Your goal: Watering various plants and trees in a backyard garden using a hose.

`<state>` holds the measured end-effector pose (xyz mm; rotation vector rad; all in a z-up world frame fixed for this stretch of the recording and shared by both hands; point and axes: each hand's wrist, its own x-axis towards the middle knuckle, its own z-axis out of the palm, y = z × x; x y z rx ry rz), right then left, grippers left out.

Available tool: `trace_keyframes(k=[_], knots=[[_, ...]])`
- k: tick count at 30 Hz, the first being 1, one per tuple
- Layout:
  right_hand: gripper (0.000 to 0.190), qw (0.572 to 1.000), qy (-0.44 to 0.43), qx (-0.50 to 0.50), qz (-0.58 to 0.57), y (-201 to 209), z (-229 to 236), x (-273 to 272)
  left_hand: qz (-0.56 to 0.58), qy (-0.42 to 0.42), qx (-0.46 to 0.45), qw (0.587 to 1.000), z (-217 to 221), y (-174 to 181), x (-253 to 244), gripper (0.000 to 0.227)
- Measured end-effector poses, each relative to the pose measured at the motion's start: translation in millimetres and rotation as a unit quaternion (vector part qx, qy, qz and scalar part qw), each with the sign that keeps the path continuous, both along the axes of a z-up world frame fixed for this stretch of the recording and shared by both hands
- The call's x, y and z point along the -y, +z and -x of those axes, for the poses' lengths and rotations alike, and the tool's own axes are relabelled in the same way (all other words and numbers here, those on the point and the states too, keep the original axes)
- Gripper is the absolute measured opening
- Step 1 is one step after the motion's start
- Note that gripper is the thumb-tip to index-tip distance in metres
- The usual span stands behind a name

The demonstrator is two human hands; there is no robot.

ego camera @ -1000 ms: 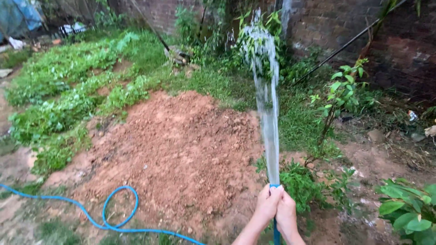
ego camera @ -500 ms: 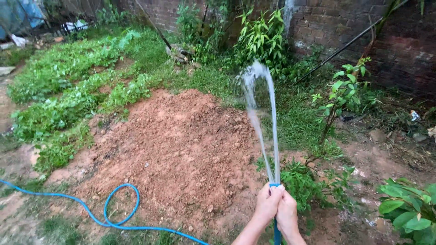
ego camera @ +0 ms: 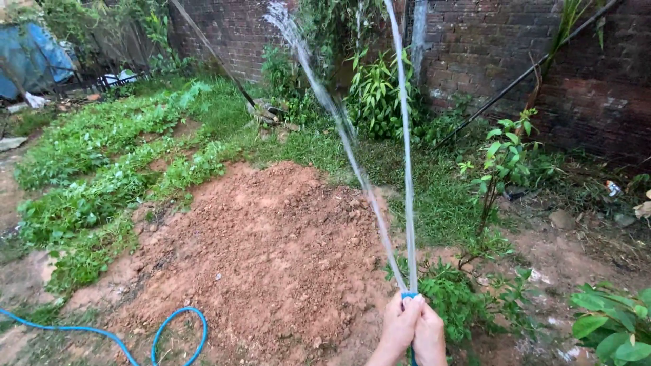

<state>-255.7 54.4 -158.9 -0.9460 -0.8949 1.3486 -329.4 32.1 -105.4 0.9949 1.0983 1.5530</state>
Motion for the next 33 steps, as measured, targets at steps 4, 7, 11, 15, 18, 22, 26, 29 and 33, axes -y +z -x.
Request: trace_keyframes(k=[4,7,11,15,18,22,26,29,33], knots=[[0.025,1.000,0.002,-0.002,-0.001,9.4,3.1,6.7,-0.001,-0.004,0.003,1.000,3.5,9.7,5.9,0.019],[0.025,1.000,0.003,-0.020,0.006,25.5,6.2,15.5,-0.004,-0.026,0.039,0.999,4.8,20.6,11.8,0.017],[0.025,1.000,0.009,0.005,0.012,20.5,3.0,12.4,-0.001,-0.005,0.016,1.000,4.7,11.8,8.4,0.018],[0.025,0.997,0.065,0.034,-0.003,25.6,6.9,14.2,-0.004,0.018,0.043,0.999,9.9,2.5,11.9,0.019],[0.024,0.990,0.119,0.076,-0.014,34.0,19.3,17.9,-0.022,0.061,0.054,0.996,23.0,-5.7,23.4,0.021],[0.020,0.978,0.161,0.134,-0.018,50.9,48.3,32.7,-0.040,0.048,0.201,0.978,58.4,14.6,54.9,0.037],[0.014,0.975,0.222,0.015,-0.010,71.5,77.7,48.9,-0.012,0.062,0.164,0.984,97.6,17.1,71.8,0.047],[0.019,0.972,0.219,0.079,-0.026,89.5,105.7,61.2,-0.045,0.045,0.120,0.991,122.5,29.8,84.6,0.040],[0.022,0.959,0.203,0.180,-0.076,91.6,157.2,71.7,-0.050,0.114,0.113,0.986,161.4,23.3,88.8,0.033]])
